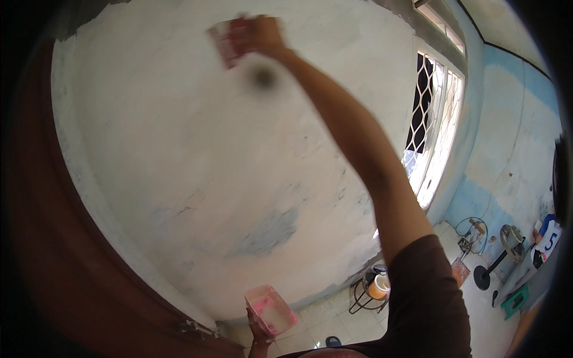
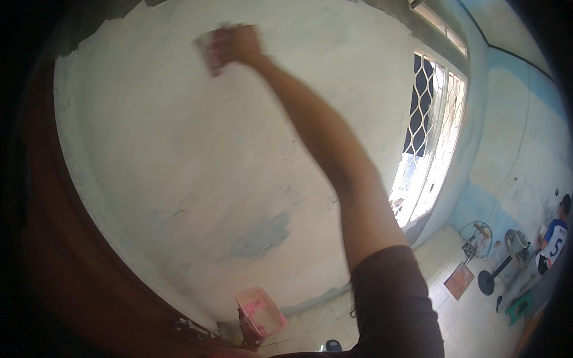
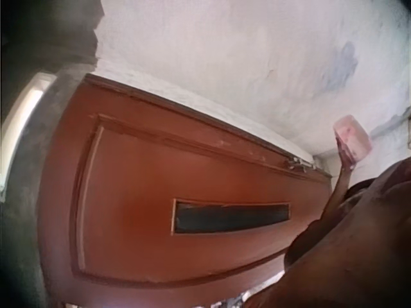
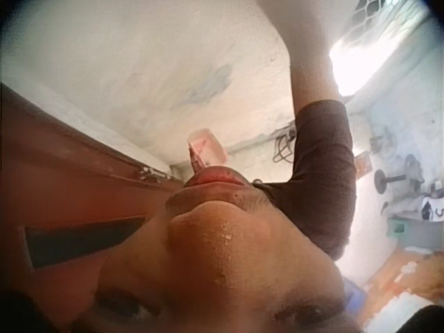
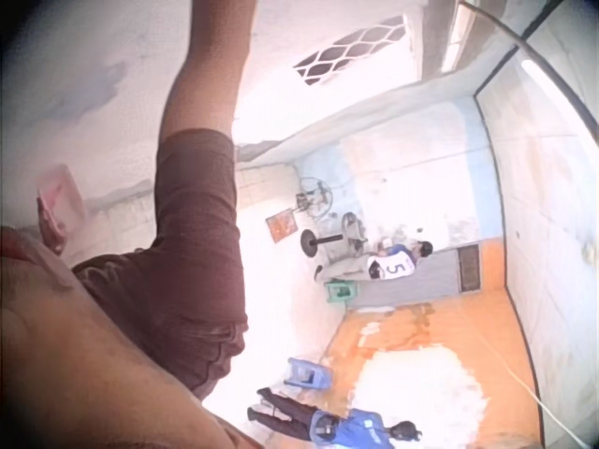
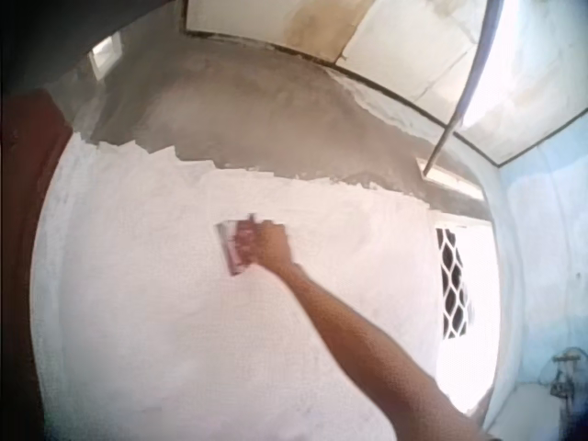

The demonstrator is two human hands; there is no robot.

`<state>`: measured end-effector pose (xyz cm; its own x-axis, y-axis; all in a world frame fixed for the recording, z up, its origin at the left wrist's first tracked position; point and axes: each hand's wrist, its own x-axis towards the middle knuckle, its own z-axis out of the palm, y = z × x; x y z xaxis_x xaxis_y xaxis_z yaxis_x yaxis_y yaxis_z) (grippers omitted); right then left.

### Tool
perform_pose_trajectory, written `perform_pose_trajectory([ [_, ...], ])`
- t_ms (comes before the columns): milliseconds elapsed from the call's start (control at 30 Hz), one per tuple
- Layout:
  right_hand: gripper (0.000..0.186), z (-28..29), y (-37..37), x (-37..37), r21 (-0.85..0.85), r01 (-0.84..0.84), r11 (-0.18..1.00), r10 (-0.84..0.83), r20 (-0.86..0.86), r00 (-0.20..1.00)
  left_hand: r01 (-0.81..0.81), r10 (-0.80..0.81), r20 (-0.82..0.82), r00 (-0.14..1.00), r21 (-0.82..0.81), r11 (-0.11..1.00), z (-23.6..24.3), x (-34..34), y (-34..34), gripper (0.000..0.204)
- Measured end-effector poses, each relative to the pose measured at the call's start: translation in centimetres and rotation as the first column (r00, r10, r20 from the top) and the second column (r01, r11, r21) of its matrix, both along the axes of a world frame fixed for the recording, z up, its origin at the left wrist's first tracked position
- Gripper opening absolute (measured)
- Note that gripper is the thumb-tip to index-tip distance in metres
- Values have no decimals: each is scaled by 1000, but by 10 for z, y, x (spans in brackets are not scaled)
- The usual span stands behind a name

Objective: The person applies white plaster to a wall using a red scraper. The person repeatedly scoops plaster from a small pink container and spreads it across the damaged sections of the wall.

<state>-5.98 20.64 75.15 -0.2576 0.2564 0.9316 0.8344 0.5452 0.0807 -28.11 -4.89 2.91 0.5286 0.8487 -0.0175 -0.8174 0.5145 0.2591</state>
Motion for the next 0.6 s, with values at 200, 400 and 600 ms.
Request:
perform_pose_trajectory([
  [200,60,-19,-69,267,-239,742,626,-749,-450,486,-172,173,-91,981,15,985,-25,-47,-11,75],
  [400,41,12,-71,239,212,715,666,-415,-692,591,-254,258,-139,956,51,966,-23,-65,-10,75],
  [600,31,43,-46,63,239,54,969,12,-265,964,-359,452,-278,848,325,875,-8,-36,-4,75],
])
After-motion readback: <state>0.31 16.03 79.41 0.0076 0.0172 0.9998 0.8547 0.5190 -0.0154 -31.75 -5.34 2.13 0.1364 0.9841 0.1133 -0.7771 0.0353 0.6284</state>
